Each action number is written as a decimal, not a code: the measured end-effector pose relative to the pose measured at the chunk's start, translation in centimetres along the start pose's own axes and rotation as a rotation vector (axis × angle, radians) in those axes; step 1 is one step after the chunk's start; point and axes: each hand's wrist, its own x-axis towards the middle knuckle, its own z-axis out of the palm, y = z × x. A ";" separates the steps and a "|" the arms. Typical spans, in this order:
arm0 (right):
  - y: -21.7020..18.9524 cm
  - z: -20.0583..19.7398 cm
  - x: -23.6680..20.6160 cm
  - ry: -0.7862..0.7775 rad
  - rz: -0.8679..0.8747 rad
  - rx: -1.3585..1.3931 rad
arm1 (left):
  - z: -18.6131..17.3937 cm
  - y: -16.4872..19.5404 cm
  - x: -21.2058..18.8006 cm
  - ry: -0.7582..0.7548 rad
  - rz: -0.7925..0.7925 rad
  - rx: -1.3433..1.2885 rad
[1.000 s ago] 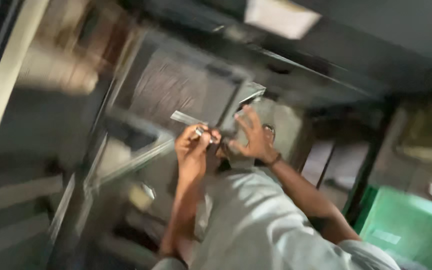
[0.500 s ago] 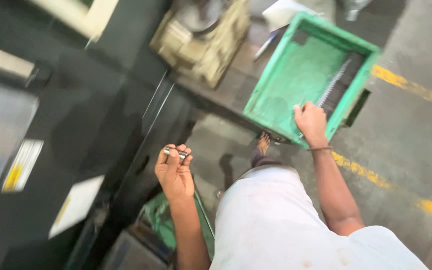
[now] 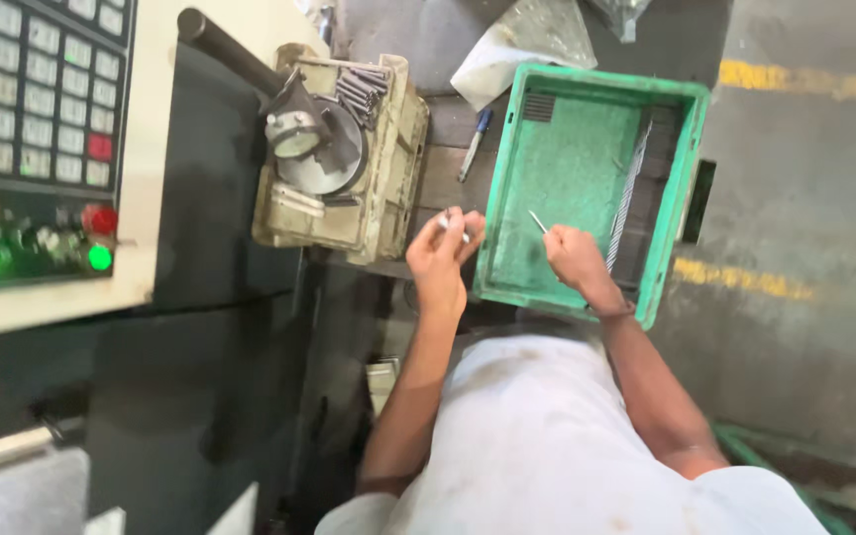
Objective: The person folds a black cloth and sets it aside, then walks to a lathe machine. They open the machine doors, load a small cylindrical metal part into the chuck, take a metal rod from a tray, and use a hand tool to work on the part. They repeatedly open and close the machine doors, handle small metal components, and place finished pieces into a tray.
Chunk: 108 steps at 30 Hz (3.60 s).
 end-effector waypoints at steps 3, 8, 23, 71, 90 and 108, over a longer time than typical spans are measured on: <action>-4.5 0.9 -5.8 0.202 -0.427 0.047 | 0.4 2.4 2.2 -0.121 0.039 -0.021; -11.7 3.1 -10.4 0.484 -0.741 -0.054 | 1.0 7.7 2.4 -0.310 -0.027 -0.120; -14.3 1.9 -10.6 0.523 -0.783 -0.157 | 3.0 9.3 1.5 -0.377 0.003 -0.254; -12.6 5.1 -8.5 0.043 -0.836 0.152 | -3.3 9.0 -5.9 -0.089 0.347 0.667; -18.5 12.5 3.7 0.047 -1.075 0.341 | -10.4 7.6 -9.1 0.464 0.532 0.779; -20.8 16.7 8.1 0.249 -1.240 0.219 | -26.2 -5.5 -8.5 0.636 0.237 0.840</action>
